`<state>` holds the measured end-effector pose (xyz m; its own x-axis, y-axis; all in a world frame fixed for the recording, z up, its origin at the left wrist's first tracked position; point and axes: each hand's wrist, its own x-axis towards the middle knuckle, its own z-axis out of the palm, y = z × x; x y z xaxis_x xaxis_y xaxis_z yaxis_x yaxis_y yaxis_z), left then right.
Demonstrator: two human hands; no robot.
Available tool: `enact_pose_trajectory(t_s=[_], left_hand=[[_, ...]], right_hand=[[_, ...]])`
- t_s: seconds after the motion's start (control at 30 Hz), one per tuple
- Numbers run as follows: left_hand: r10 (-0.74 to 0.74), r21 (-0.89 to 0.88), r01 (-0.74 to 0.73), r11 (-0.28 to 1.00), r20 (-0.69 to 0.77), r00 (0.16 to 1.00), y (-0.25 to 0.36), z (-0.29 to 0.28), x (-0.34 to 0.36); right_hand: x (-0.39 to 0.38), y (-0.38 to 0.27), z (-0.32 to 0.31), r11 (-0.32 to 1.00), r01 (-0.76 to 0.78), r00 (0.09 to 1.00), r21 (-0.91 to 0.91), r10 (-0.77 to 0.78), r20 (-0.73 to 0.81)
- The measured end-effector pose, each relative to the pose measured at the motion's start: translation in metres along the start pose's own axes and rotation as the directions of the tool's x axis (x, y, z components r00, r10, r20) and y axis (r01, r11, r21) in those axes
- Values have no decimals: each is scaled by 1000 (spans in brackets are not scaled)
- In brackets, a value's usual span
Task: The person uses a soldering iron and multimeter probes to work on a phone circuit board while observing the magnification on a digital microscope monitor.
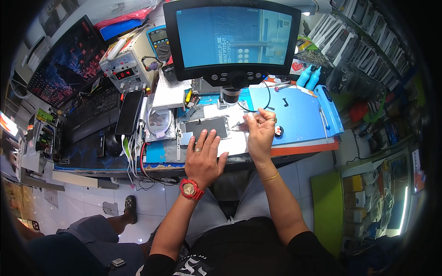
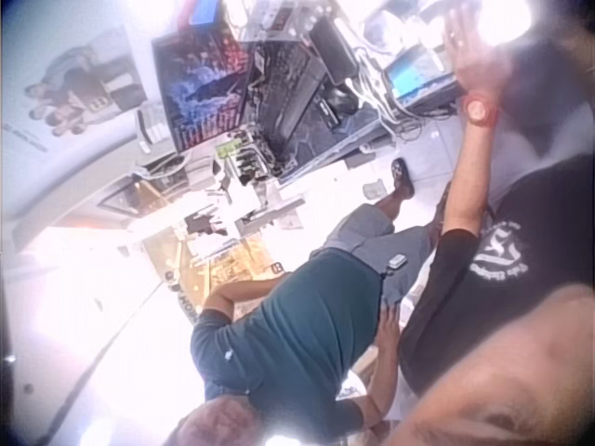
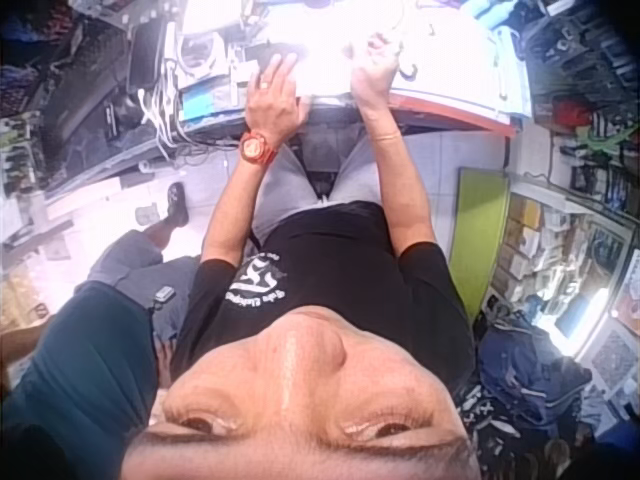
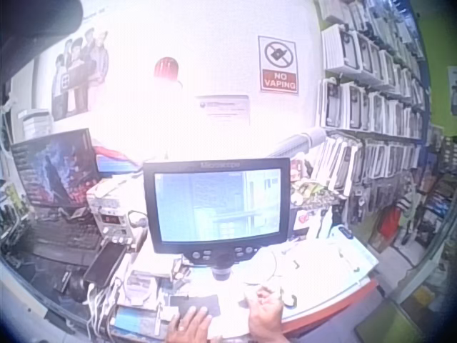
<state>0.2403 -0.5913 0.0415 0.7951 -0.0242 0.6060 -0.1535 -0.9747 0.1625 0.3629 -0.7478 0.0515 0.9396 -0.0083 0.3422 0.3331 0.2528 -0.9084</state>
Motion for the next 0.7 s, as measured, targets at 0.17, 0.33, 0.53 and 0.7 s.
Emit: enact_pose_trajectory(t_s=[0.17,0.33,0.53,0.7], left_hand=[[0,-4,0,1000,3,1000,0,-1,0],[-2,-8,2,1000,4,1000,0,0,0],[-4,-7,4,1000,6,1000,0,0,0],[-4,-3,4,1000,8,1000,0,0,0]], right_hand=[[0,0,-1,1000,-12,1000,9,12,2],[0,-3,0,1000,-23,1000,6,23,5],[0,-4,2,999,-31,1000,27,31,-3],[0,-4,2,999,-16,1000,30,17,-8]])
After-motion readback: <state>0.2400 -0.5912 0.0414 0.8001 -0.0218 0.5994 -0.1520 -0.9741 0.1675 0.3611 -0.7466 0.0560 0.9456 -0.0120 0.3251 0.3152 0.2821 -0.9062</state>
